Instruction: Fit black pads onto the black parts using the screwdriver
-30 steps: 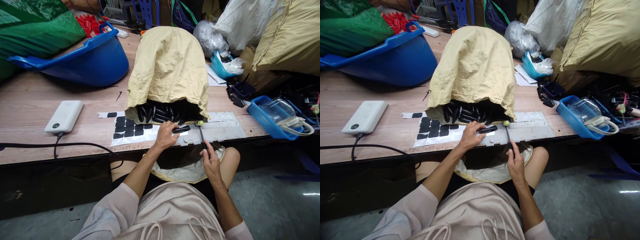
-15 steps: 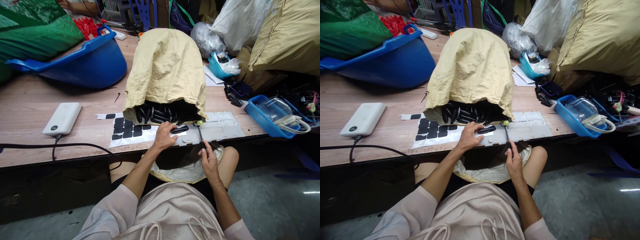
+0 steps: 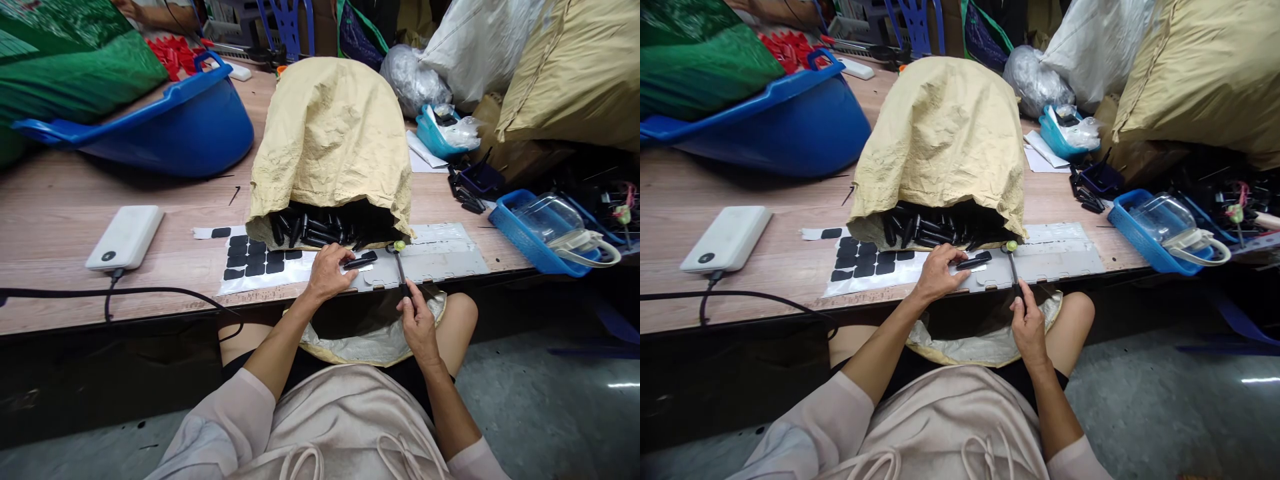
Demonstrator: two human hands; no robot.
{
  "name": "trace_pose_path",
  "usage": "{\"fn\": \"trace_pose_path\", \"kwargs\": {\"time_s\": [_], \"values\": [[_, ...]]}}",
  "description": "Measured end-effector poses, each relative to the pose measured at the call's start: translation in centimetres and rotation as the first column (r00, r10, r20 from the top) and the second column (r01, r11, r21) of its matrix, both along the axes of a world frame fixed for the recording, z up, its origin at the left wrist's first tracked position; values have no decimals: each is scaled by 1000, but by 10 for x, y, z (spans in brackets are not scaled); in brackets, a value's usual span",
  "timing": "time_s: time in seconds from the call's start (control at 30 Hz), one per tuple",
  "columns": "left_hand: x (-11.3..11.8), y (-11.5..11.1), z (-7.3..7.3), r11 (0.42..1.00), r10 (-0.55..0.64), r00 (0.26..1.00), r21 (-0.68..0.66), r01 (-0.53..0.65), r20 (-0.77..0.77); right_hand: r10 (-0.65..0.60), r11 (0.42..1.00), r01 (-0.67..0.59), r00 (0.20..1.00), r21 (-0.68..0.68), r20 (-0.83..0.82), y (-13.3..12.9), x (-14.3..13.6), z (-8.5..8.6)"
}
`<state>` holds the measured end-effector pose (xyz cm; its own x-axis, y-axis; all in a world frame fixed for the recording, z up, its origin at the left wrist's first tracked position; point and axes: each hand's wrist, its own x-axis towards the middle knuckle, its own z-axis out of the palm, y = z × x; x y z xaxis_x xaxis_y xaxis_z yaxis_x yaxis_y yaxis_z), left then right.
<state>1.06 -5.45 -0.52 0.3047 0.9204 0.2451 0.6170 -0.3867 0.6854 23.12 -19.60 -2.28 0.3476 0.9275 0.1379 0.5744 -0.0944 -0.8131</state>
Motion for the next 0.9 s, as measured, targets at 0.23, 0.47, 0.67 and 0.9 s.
{"fn": "trace_pose_path", "kwargs": {"time_s": [0.23,0.47,0.67,0.9], "values": [[1,-1,4,1000,-18,1000,-22,18,2,2,1000,-2,1000,-6,1,0,0,0],[1,0,1,1000,-16,1000,-24,16,-4,-7,1000,7,1000,-9,13,1,1,2],[0,1,-5,1000,13,1000,6,-13,-1,-9,1000,10,1000,-8,28,1,0,3],[0,2,-9,998,17,1000,55,-16,-22,-7,1000,7,1000,-7,30,1,0,2]]}}
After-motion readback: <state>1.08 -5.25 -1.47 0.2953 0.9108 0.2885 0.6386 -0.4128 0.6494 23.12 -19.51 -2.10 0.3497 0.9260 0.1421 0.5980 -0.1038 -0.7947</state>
